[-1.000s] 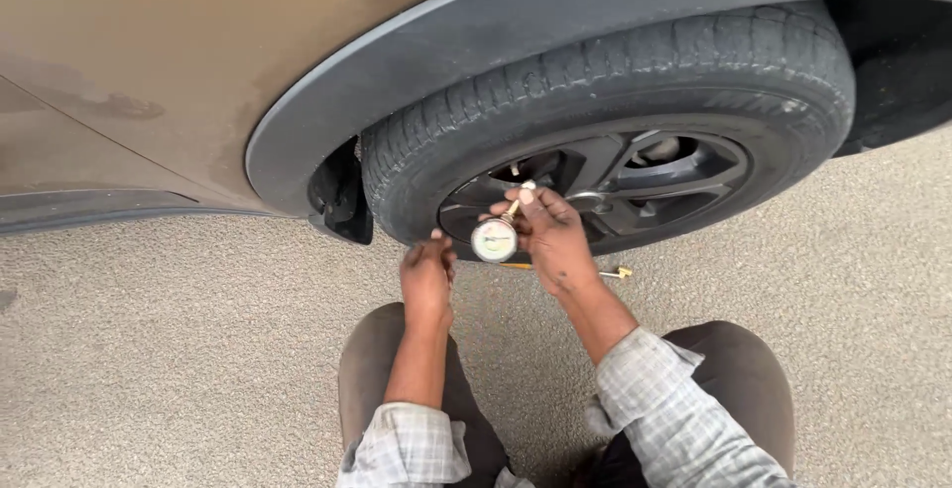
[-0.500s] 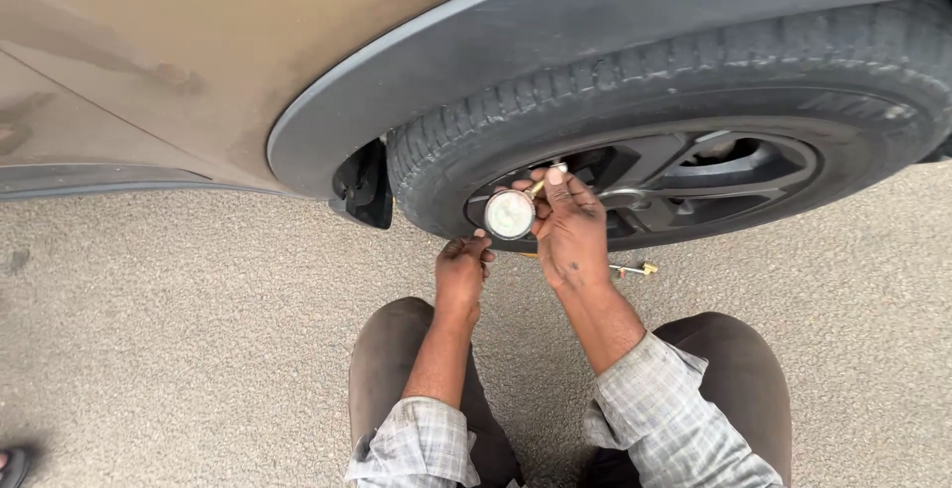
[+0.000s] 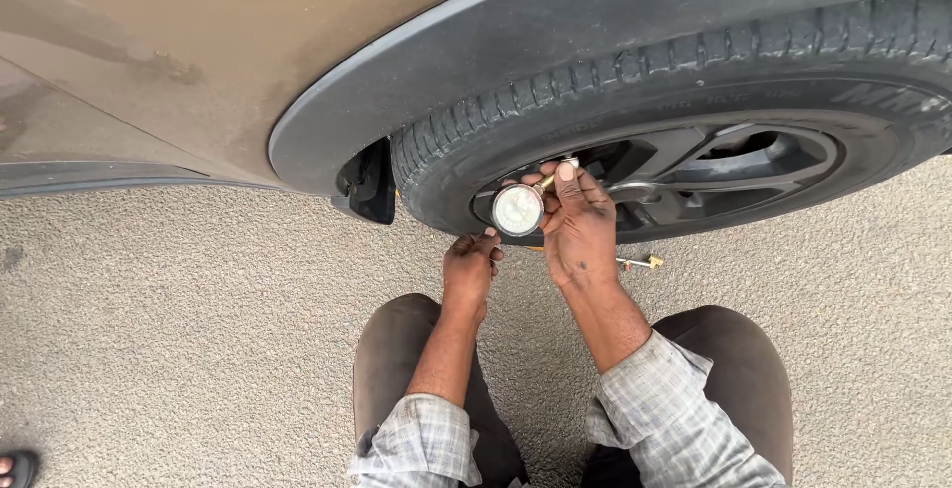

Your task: Checking tire pressure and inflating car tires using an air hose and gauge.

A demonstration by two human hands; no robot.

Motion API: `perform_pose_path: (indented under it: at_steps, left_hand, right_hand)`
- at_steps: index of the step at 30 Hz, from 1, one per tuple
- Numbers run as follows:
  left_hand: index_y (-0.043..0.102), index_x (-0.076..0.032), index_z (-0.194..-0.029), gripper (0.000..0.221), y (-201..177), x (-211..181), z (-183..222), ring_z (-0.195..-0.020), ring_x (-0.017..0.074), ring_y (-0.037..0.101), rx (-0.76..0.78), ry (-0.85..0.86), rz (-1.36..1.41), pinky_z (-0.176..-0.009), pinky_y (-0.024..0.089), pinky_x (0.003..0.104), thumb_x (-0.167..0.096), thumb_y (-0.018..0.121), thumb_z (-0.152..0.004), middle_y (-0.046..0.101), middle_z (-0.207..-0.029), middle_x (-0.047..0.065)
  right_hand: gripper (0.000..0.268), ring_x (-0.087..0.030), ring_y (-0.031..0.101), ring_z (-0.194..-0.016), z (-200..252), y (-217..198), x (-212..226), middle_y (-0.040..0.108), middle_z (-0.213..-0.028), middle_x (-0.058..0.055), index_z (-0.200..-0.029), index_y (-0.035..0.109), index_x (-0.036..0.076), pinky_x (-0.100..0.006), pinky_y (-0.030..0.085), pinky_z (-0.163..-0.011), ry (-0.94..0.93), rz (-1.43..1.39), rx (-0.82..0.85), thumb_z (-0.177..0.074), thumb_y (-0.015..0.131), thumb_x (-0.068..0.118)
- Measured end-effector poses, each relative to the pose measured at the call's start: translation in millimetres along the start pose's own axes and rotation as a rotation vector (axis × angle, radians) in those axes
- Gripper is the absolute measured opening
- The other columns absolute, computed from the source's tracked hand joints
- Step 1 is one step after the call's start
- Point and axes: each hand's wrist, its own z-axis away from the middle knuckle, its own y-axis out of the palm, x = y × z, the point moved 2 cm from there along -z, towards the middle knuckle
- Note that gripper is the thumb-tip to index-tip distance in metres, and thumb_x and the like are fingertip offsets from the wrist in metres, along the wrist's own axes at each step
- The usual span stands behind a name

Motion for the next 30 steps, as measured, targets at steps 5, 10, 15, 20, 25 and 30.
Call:
perform_pose_path:
  at_steps: [5, 10, 15, 20, 25, 30]
  left_hand:
    - [0.066, -0.008, -0.087, 0.018, -2.2, -0.1, 1.0, -0.057, 0.0084, 0.05, 0.013, -0.005, -0.019, -0.053, 0.039, 0.024, -0.024, 0.071, -0.096, 0.064, -0.07, 0.001]
    - [0.07, -0.008, -0.097, 0.012, -11.7, 4.2, -5.0, -0.059, 0.0094, 0.055, 0.016, 0.011, -0.019, -0.051, 0.04, 0.025, -0.013, 0.06, -0.096, 0.068, -0.076, 0.003]
    - [0.072, -0.004, -0.101, 0.019, -31.8, 6.3, -13.4, -0.06, 0.011, 0.055, 0.044, 0.072, 0.009, -0.051, 0.04, 0.026, -0.005, 0.058, -0.088, 0.068, -0.081, 0.004]
    - [0.069, -0.003, -0.098, 0.014, -25.2, -19.9, 21.0, -0.062, 0.0127, 0.053, 0.048, 0.046, 0.099, -0.052, 0.041, 0.027, -0.005, 0.059, -0.088, 0.063, -0.08, 0.004]
    - [0.065, -0.008, -0.084, 0.018, -11.7, -30.6, 75.7, -0.06, 0.0108, 0.05, 0.093, -0.032, 0.018, -0.055, 0.04, 0.026, -0.021, 0.061, -0.095, 0.059, -0.072, 0.001]
    - [0.06, -0.012, -0.073, 0.029, -15.3, -15.5, 93.1, -0.058, 0.0097, 0.049, 0.118, -0.11, -0.039, -0.053, 0.039, 0.026, -0.03, 0.069, -0.095, 0.055, -0.065, -0.001]
  right_hand:
    - [0.025, -0.023, 0.076, -0.09, -0.1, 0.5, -0.3, 0.074, -0.096, -0.015, -0.107, 0.067, 0.0, -0.034, 0.064, -0.08, -0.01, 0.008, 0.009, -0.105, 0.06, 0.024]
    - [0.024, -0.021, 0.072, -0.081, 8.3, 8.0, 0.0, 0.071, -0.091, -0.012, -0.109, 0.064, 0.0, -0.036, 0.065, -0.081, -0.017, 0.075, -0.082, -0.107, 0.058, 0.023]
    - [0.017, -0.024, 0.071, -0.076, 26.0, -81.3, -97.1, 0.068, -0.086, -0.011, -0.108, 0.061, 0.001, -0.038, 0.062, -0.07, 0.057, 0.134, -0.318, -0.102, 0.058, 0.017]
    - [0.019, -0.025, 0.065, -0.075, 27.1, -216.9, -170.4, 0.063, -0.093, -0.015, -0.118, 0.06, 0.005, -0.04, 0.061, -0.064, 0.543, 0.02, -0.679, -0.102, 0.051, 0.01]
    - [0.03, -0.023, 0.066, -0.067, -6.3, -439.6, -251.9, 0.068, -0.089, -0.014, -0.125, 0.066, 0.003, -0.036, 0.056, -0.058, 0.484, 0.182, -0.838, -0.1, 0.056, 0.015]
    - [0.027, -0.018, 0.067, -0.06, -41.9, -365.3, -189.4, 0.072, -0.084, -0.013, -0.111, 0.067, -0.001, -0.03, 0.054, -0.052, 0.565, 0.192, -1.104, -0.101, 0.066, 0.024]
